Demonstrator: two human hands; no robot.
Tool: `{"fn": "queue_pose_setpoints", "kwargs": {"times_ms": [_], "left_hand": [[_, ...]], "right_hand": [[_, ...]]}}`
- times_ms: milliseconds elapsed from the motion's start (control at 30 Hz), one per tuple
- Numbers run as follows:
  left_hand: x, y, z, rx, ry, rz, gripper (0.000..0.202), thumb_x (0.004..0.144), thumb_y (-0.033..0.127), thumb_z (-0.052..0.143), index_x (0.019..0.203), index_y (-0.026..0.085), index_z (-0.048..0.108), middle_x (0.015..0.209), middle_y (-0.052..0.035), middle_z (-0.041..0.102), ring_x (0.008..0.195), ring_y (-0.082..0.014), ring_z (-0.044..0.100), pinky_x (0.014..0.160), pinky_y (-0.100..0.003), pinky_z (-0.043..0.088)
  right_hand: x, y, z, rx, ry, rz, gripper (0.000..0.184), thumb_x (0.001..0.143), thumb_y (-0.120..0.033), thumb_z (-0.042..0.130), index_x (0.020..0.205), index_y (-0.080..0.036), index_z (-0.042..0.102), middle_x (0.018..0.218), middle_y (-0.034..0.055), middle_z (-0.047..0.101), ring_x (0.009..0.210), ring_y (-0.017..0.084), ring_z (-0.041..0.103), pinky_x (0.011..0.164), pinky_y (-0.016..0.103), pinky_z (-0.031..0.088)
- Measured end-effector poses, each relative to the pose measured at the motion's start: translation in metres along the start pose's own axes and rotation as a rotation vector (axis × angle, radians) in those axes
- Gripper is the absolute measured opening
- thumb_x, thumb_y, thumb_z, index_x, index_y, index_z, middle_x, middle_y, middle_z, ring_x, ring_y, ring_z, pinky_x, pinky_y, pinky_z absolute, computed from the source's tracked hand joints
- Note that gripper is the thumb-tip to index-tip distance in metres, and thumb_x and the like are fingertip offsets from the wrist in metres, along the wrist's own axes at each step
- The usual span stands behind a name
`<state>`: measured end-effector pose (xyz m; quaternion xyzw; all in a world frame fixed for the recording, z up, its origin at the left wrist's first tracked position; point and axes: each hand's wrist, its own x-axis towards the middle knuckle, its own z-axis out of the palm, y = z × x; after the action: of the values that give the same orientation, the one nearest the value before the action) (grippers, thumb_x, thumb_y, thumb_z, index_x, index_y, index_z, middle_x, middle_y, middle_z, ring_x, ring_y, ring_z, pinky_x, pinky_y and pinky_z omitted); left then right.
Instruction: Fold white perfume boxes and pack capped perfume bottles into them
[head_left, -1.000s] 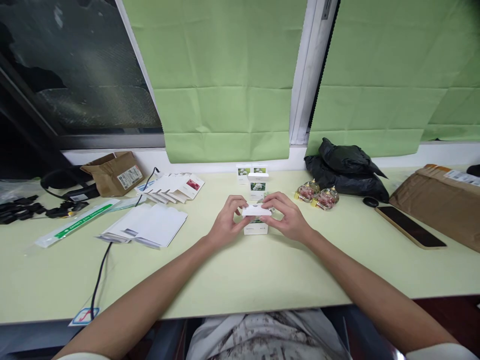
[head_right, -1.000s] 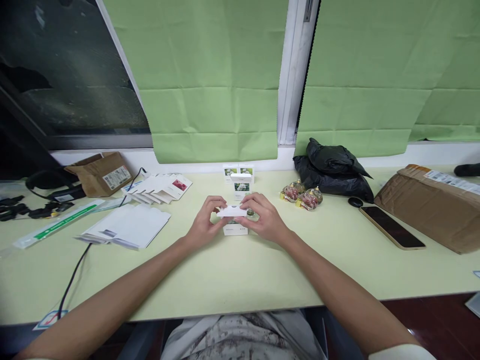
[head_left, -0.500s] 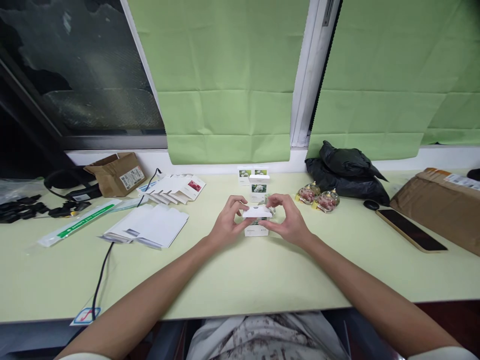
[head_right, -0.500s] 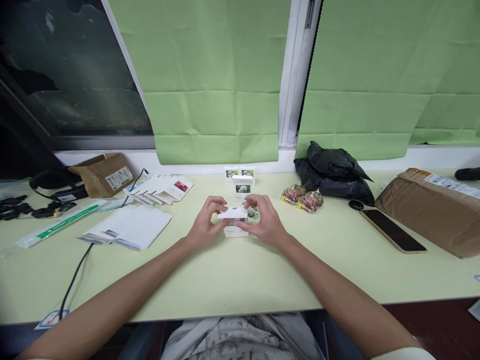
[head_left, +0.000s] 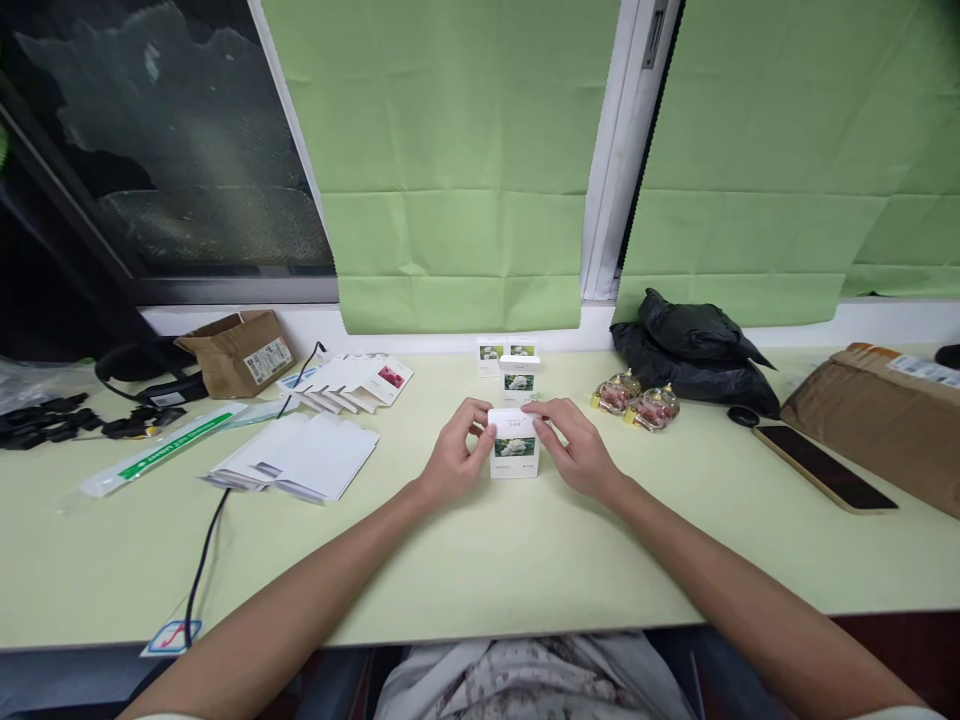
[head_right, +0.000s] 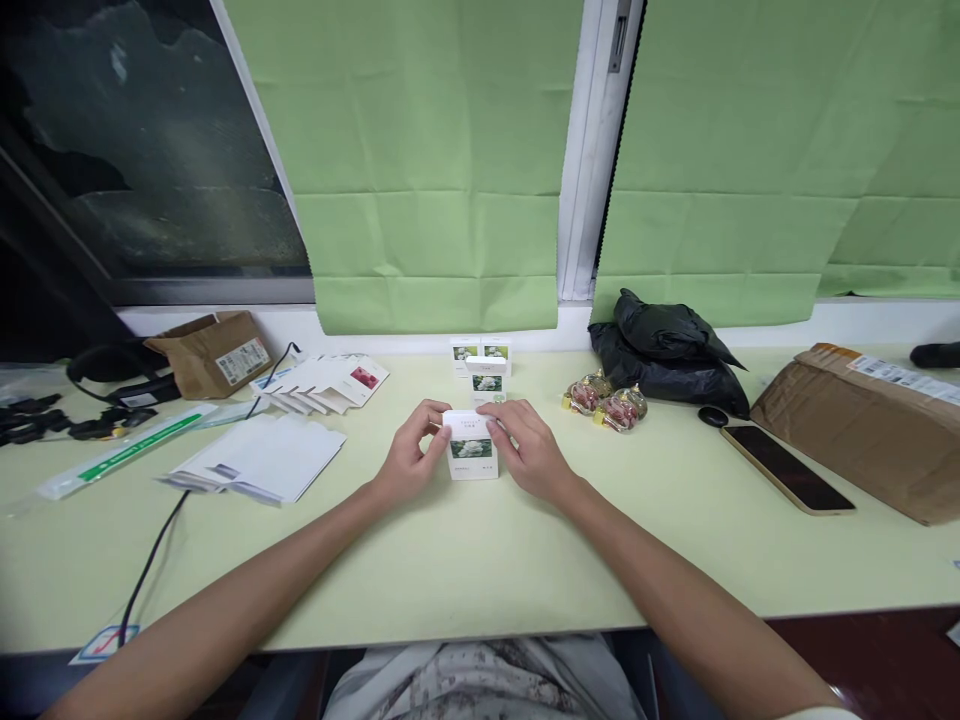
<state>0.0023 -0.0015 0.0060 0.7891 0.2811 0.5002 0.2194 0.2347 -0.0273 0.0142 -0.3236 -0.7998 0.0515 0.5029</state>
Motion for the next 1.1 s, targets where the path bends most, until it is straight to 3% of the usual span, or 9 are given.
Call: {"fn": "queue_pose_setpoints", "kwargs": {"times_ms": [133,233,367,500,633,767,967,1100], "left_hand": [[0.001,0.000,-0.001,-0.151,-0.074,-0.179,0.022,0.104,0.044,0.057,0.105,0.022,0.053,0.105,-0.0043,0.060,0.096,-0.0178,0.060,0.077,-0.028,0.052],[0.004,0.001,-0.001,-0.266,-0.118,-0.273,0.032,0.097,0.048,0.067,0.111,0.024,0.053,0.107,-0.0041,0.060,0.100,-0.0192,0.060,0.075,-0.027,0.052],[0.007,0.003,0.000,-0.387,-0.286,-0.307,0.066,0.088,0.049,0.079,0.142,0.028,0.048,0.126,-0.0095,0.065,0.114,-0.0256,0.063,0.091,-0.036,0.053],[0.009,0.005,-0.002,-0.484,-0.480,-0.310,0.083,0.080,0.049,0.086,0.152,0.030,0.049,0.153,-0.0114,0.053,0.138,-0.0333,0.052,0.109,-0.045,0.046],[0.009,0.002,-0.003,-0.484,-0.594,-0.414,0.083,0.078,0.048,0.088,0.151,0.028,0.053,0.142,-0.0098,0.061,0.124,-0.0302,0.061,0.102,-0.042,0.050],[0.007,0.000,0.001,-0.424,-0.506,-0.419,0.076,0.073,0.046,0.091,0.139,0.025,0.061,0.135,-0.0099,0.063,0.112,-0.0259,0.063,0.095,-0.038,0.051],[0.002,0.008,0.006,-0.335,-0.340,-0.368,0.067,0.076,0.044,0.090,0.132,0.028,0.057,0.134,-0.0083,0.061,0.122,-0.0272,0.061,0.102,-0.041,0.050],[0.000,0.009,0.007,-0.145,-0.241,-0.273,0.072,0.074,0.044,0.091,0.136,0.029,0.056,0.133,-0.0092,0.059,0.128,-0.0299,0.056,0.102,-0.042,0.049]], "right_hand": [[0.001,-0.001,0.000,0.022,0.016,0.062,0.023,0.108,-0.032,0.049,0.125,-0.028,0.065,0.125,0.0117,0.059,0.110,0.027,0.063,0.095,0.045,0.054],[0.001,-0.001,0.000,0.023,-0.018,0.064,0.022,0.109,-0.031,0.047,0.124,-0.028,0.062,0.118,0.0103,0.064,0.112,0.029,0.061,0.096,0.047,0.051],[0.002,-0.002,-0.001,0.054,-0.075,0.078,0.023,0.110,-0.030,0.041,0.123,-0.029,0.060,0.114,0.0087,0.066,0.112,0.029,0.058,0.096,0.048,0.049],[0.002,-0.004,-0.002,0.095,-0.094,0.080,0.027,0.111,-0.030,0.036,0.124,-0.030,0.060,0.116,0.0085,0.066,0.115,0.029,0.056,0.099,0.049,0.047],[0.003,-0.003,-0.003,0.110,-0.072,0.060,0.027,0.110,-0.028,0.036,0.118,-0.030,0.063,0.115,0.0088,0.063,0.115,0.029,0.056,0.100,0.050,0.047],[0.004,-0.004,-0.005,0.144,-0.027,0.070,0.021,0.109,-0.030,0.044,0.111,-0.028,0.065,0.113,0.0090,0.062,0.114,0.028,0.056,0.098,0.049,0.047],[0.007,-0.001,-0.005,0.337,0.005,0.182,0.014,0.103,-0.039,0.059,0.100,-0.026,0.064,0.109,0.0072,0.060,0.106,0.025,0.058,0.089,0.041,0.050],[0.006,0.006,0.000,0.489,-0.018,0.323,0.019,0.099,-0.042,0.066,0.111,-0.028,0.062,0.116,0.0053,0.057,0.102,0.022,0.058,0.087,0.036,0.051]]}}
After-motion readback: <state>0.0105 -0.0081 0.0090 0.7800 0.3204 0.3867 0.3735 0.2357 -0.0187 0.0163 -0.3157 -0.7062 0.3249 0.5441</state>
